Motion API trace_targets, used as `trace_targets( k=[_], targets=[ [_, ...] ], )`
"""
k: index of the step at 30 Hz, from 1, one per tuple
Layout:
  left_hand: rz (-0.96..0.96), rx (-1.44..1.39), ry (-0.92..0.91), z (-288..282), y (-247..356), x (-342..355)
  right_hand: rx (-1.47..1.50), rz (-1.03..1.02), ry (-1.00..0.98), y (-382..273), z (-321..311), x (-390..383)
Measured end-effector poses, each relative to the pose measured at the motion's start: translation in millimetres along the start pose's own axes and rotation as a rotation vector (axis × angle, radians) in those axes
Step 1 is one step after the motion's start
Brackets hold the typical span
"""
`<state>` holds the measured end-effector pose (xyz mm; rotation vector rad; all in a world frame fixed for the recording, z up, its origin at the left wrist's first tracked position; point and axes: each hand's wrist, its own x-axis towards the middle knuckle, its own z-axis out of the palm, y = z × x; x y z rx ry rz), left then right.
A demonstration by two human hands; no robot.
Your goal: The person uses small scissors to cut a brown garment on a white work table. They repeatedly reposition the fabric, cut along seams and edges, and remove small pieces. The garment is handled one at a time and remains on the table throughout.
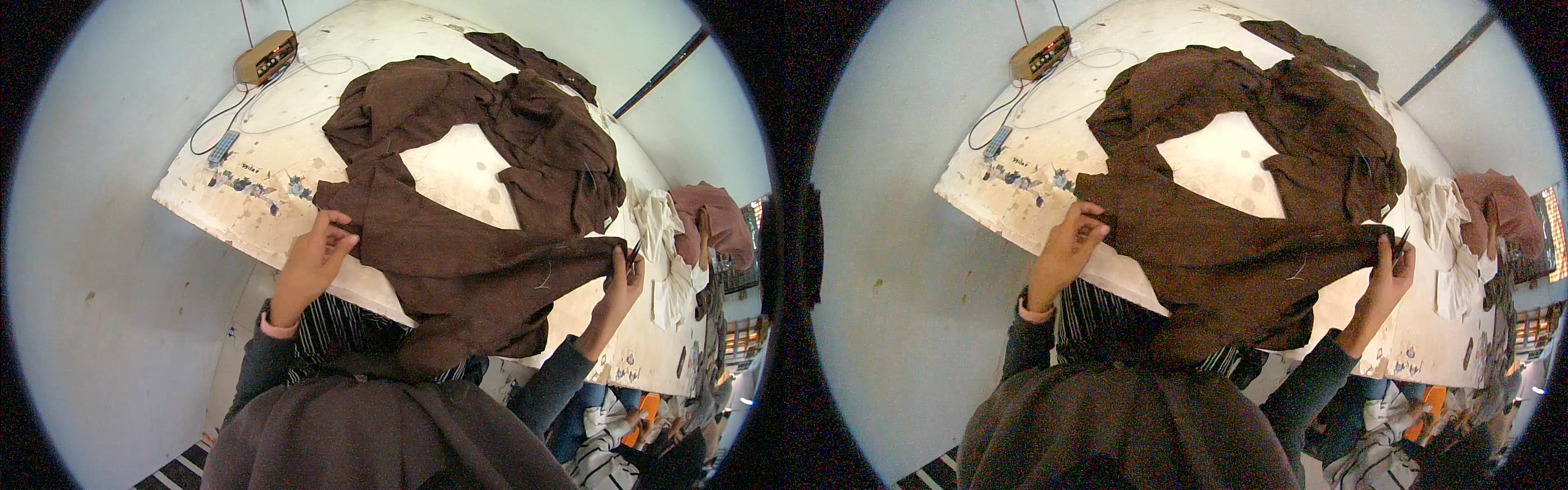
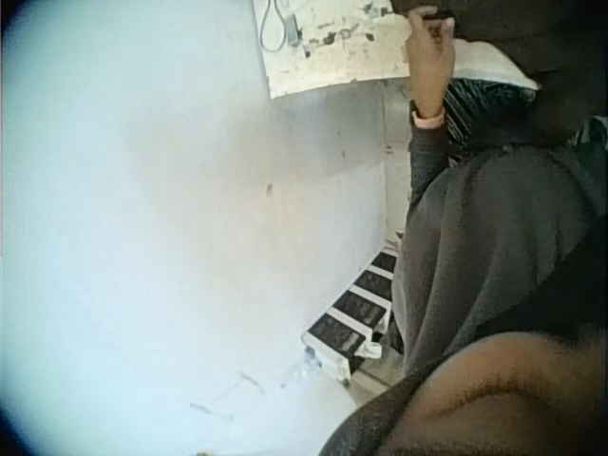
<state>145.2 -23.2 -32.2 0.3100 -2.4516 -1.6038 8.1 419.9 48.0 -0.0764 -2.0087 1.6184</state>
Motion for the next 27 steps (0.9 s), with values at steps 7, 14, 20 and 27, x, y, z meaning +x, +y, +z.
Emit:
trace_targets(
  k=[7,14,20,27],
  targets=[
    [-0.129,-0.516,0.073,43.8,-14.8,13.4,-0.244,-0.078,-0.185,-38.1,46.7,-80.1],
    [-0.134,-0.889,0.06,49.4,37.2,-25.7,-0.127,-0.21,-0.643,-59.4,128.6,-168.8],
    [-0.163,-0.982,-0.025,45.7,44.8,-40.5,-0.224,-0.559,-0.552,-62.3,150.1,-177.7],
    [-0.139,-1.005,-0.031,47.3,45.9,-43.4,-0.208,-0.439,-0.579,-72.8,146.0,-182.2]
  ],
)
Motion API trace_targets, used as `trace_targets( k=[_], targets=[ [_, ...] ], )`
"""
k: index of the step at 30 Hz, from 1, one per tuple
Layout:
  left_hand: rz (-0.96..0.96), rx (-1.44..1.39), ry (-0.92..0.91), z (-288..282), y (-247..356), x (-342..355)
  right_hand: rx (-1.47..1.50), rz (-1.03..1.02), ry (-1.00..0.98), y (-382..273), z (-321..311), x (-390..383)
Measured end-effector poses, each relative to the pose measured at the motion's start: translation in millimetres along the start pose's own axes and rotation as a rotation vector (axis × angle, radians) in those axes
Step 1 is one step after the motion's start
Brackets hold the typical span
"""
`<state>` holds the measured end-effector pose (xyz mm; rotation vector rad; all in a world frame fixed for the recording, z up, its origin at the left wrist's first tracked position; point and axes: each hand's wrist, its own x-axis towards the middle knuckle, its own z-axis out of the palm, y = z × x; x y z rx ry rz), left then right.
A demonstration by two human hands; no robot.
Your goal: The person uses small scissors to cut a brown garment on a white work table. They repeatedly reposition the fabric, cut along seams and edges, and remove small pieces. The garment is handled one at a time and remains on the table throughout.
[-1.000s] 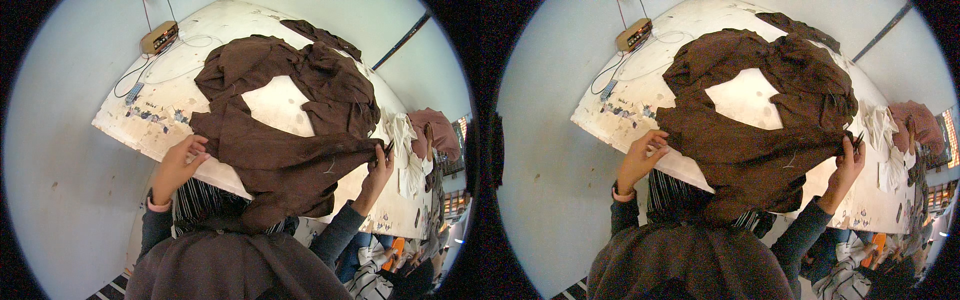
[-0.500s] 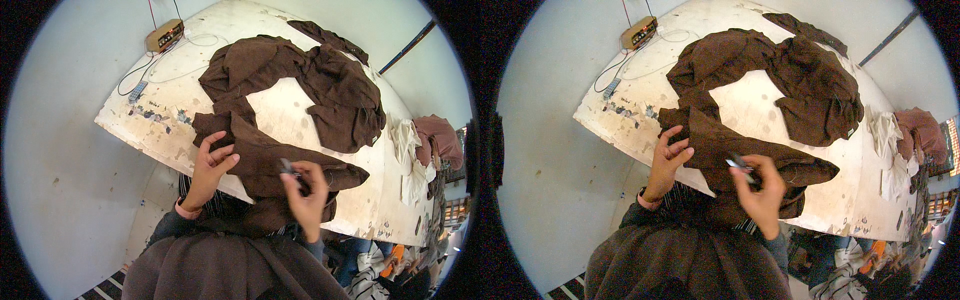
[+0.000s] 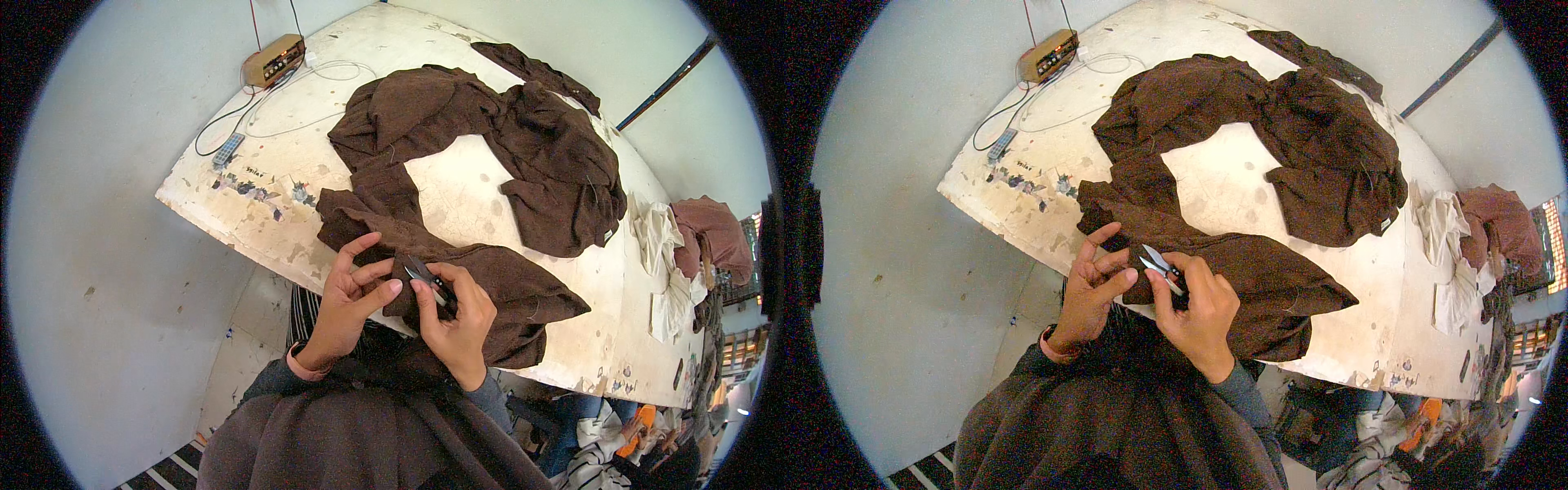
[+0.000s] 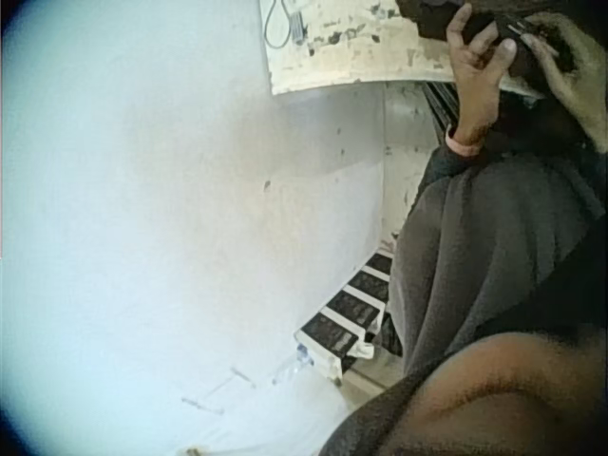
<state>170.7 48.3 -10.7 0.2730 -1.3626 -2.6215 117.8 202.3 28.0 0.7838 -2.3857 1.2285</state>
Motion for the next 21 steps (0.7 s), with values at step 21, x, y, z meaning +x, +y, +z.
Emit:
trace_targets(
  k=[21],
  targets=[
    [0.025,0.106,-0.091,-0.9,4.9,-2.1,0.367,0.052,0.191,-1.2,7.5,3.5]
  ],
)
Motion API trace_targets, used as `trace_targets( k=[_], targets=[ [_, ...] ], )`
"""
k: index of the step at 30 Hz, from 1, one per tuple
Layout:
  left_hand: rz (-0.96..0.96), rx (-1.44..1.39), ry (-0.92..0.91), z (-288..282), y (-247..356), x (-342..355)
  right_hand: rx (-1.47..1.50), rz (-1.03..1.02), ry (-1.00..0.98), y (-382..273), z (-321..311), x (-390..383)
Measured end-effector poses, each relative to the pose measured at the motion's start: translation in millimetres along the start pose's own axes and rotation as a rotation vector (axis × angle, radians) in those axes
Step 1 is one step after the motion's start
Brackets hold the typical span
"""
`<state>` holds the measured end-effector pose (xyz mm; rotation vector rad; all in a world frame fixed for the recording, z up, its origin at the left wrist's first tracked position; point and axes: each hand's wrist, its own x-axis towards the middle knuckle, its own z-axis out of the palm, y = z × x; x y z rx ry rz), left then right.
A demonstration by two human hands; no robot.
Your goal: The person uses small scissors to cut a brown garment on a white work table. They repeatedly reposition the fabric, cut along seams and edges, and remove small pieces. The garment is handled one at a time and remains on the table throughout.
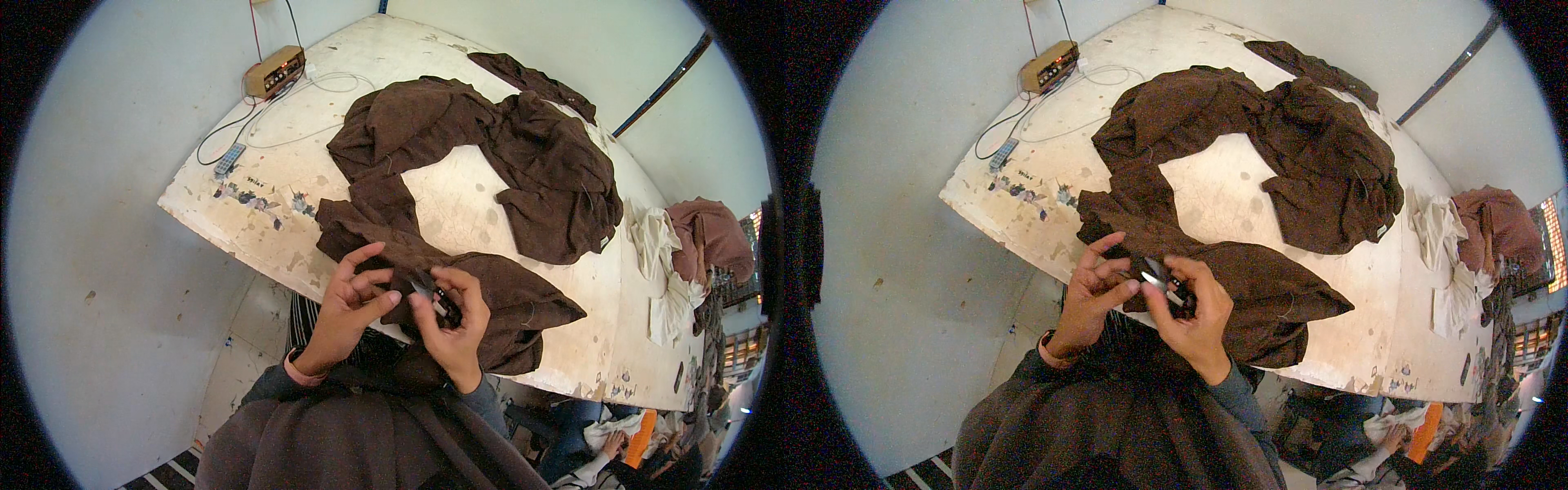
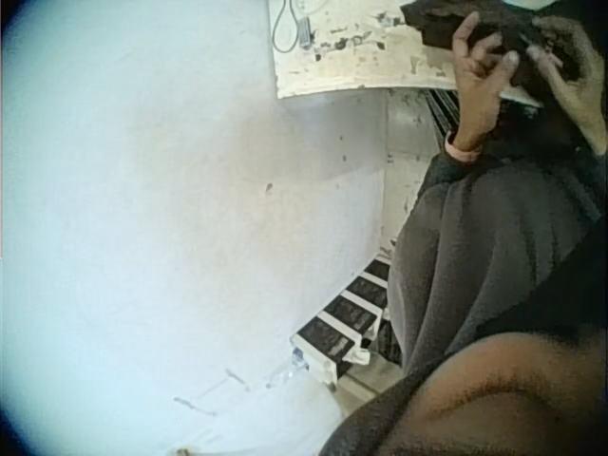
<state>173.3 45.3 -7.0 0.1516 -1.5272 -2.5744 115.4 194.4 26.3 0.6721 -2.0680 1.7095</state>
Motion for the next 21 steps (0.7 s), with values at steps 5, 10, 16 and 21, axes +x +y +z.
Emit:
trace_targets(
  k=[5,10,16,21],
  targets=[
    [-0.017,0.149,-0.038,5.7,-0.9,-2.7,0.052,0.133,-0.239,20.5,-12.1,1.9],
    [0.015,0.159,0.076,1.0,3.9,1.0,0.125,0.091,-0.165,21.9,-29.3,-4.7],
    [0.129,0.424,-0.098,-9.1,16.6,11.0,-0.55,-0.266,-0.485,15.8,-40.3,-12.8],
    [0.417,0.903,-0.19,-16.8,17.8,23.2,0.101,0.28,-0.207,6.4,-57.7,9.7]
  ],
)
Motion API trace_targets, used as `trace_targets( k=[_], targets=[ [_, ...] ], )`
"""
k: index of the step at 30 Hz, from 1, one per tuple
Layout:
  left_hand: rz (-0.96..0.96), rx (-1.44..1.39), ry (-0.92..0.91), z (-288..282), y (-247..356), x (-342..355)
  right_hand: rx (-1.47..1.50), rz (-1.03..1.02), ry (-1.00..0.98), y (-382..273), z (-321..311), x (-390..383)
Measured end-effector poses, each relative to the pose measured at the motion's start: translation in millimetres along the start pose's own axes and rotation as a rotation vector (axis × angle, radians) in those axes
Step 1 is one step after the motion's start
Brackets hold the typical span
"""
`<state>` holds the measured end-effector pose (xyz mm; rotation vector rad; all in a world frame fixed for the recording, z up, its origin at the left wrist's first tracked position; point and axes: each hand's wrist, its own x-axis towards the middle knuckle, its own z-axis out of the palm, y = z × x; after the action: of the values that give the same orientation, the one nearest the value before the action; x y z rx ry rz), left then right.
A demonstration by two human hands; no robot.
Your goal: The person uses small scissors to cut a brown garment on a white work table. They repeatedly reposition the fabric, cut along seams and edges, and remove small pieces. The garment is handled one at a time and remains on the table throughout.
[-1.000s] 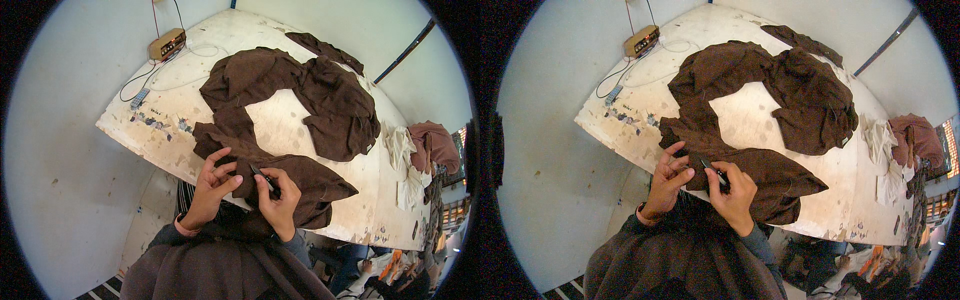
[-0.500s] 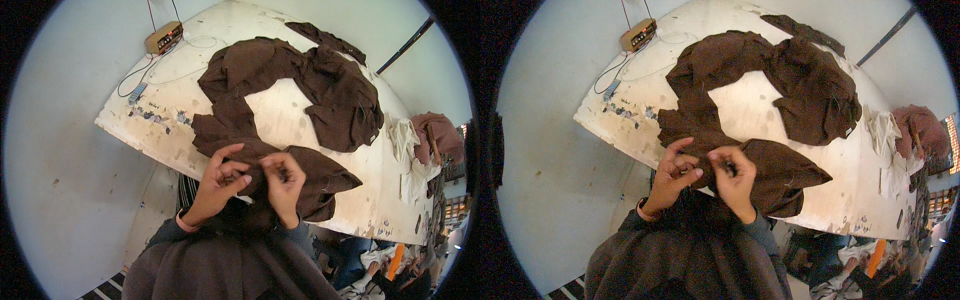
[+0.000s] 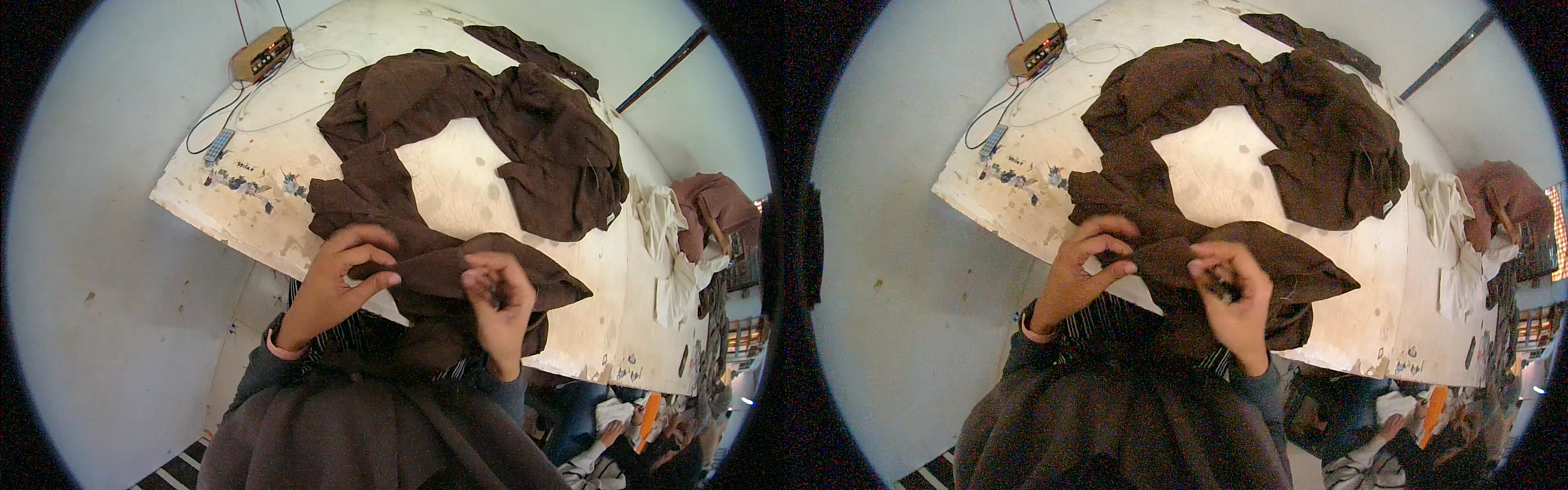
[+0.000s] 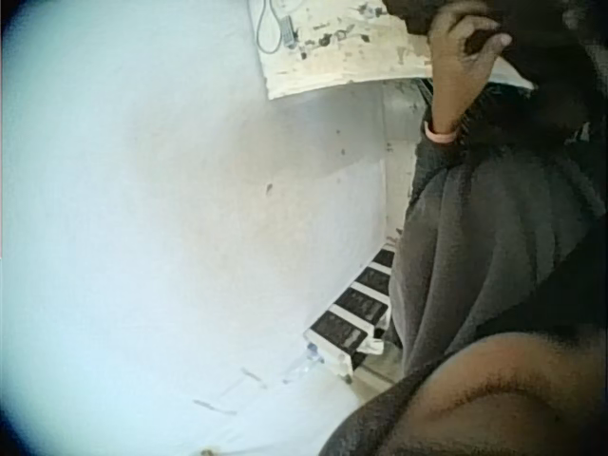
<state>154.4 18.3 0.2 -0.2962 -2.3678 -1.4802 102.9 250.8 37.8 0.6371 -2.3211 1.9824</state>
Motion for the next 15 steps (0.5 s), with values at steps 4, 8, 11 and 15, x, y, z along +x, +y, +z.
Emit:
trace_targets(
  k=[4,8,11,15],
  targets=[
    [-0.518,-0.807,-0.237,6.0,8.6,-6.7,-0.217,-0.066,0.139,18.3,-5.5,21.6],
    [-0.532,-0.838,-0.147,12.1,13.2,-8.5,-0.457,-0.171,0.23,17.0,6.7,21.1],
    [-0.554,-0.836,-0.094,13.9,11.0,-10.0,-0.374,-0.169,0.227,8.2,8.0,9.9],
    [-0.55,-0.847,-0.062,13.0,9.1,-9.4,-0.419,-0.245,0.108,6.7,8.1,-3.6]
  ],
)
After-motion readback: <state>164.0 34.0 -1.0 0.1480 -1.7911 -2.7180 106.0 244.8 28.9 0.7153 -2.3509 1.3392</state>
